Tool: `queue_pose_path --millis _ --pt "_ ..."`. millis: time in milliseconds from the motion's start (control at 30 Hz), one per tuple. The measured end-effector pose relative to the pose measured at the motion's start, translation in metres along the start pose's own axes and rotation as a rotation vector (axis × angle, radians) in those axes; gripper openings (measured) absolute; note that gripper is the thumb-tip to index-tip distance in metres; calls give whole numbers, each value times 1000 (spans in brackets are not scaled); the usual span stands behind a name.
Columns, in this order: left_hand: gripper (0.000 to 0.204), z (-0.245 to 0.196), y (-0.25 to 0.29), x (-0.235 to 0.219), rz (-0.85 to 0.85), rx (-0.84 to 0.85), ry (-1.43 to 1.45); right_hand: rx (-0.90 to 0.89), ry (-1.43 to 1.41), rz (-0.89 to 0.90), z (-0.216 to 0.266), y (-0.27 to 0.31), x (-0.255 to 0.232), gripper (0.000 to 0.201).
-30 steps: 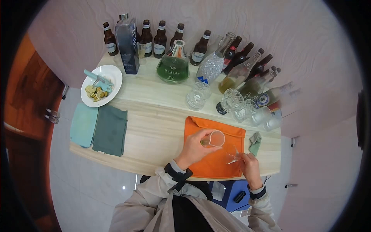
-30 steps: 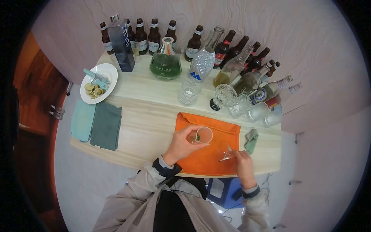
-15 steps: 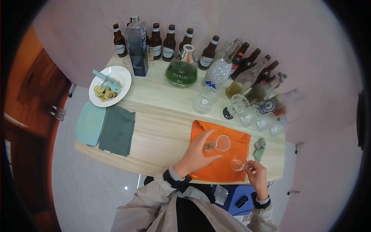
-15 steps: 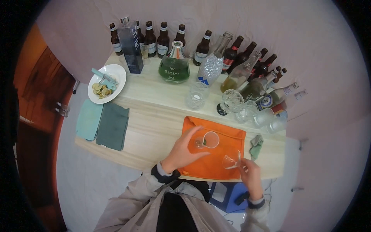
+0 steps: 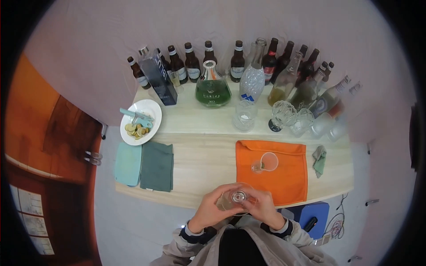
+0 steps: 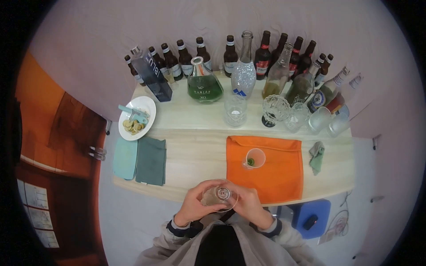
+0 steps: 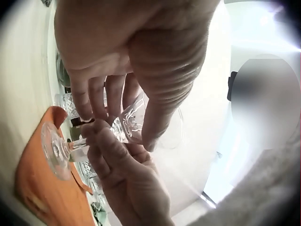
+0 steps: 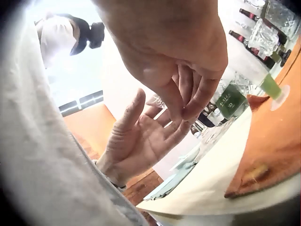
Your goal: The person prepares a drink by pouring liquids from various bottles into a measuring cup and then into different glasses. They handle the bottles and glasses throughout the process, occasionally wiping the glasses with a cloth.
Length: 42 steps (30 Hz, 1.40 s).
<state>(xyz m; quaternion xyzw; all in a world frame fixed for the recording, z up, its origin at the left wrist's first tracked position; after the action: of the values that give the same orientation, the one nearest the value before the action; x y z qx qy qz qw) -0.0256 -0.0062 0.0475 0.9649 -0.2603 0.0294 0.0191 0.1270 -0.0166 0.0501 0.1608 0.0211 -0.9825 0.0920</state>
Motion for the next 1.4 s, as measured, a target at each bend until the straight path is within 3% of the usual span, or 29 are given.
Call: queue_pose_path --millis 100,200,300,367,400,433,500,667,733,933,1067,1233,1333,1400 --pt "72 -1 -4 -11 -74 78 -32 -31 9 25 -1 -8 9 38" --pt "67 -11 -17 -34 -195 182 -7 -95 81 -125 9 -6 -1 40" --pt "67 -13 -45 -67 -312 129 77 -129 135 -179 -2 9 -24 43" --pt "65 -16 -73 -87 -356 153 2 -84 197 -198 -36 28 -34 36" --pt "62 -18 -86 -98 -401 178 -65 148 -53 -139 -56 35 -36 34" --pt "62 -15 -101 -105 -394 180 -71 145 -59 -145 -58 38 -39 34" --pt "60 -12 -127 -119 -410 254 -23 134 -116 -363 -61 46 -61 31" --pt "61 3 -172 -135 -414 234 -46 182 -164 -474 -63 55 -85 33" --pt "60 10 -181 -139 -432 213 -62 315 -143 -448 -69 58 -88 35" --pt "61 25 -199 -141 -414 211 -54 172 210 -488 -72 45 -98 39" --pt "62 32 -199 -141 -414 165 -56 109 213 -519 -52 25 -100 44" --pt "66 36 -195 -142 -401 170 0 39 205 -403 -57 5 -90 65" --pt "67 44 -181 -167 -395 154 -98 -9 235 -405 -44 -10 -87 72" --pt "63 36 -178 -215 -429 208 -142 -3 241 -408 -46 -15 -86 73"
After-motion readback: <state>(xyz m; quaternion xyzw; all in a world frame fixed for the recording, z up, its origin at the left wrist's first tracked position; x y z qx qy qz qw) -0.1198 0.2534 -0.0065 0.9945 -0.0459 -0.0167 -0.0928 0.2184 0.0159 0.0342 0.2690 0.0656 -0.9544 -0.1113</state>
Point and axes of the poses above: each hand's wrist, its own y-axis away from the middle knuckle, its own x-axis out of the palm, z = x × y, the point moved 8 cm from there along -y, towards the middle knuckle, and after that the axes turned 2 degrees about z, right-handed, at the moved point
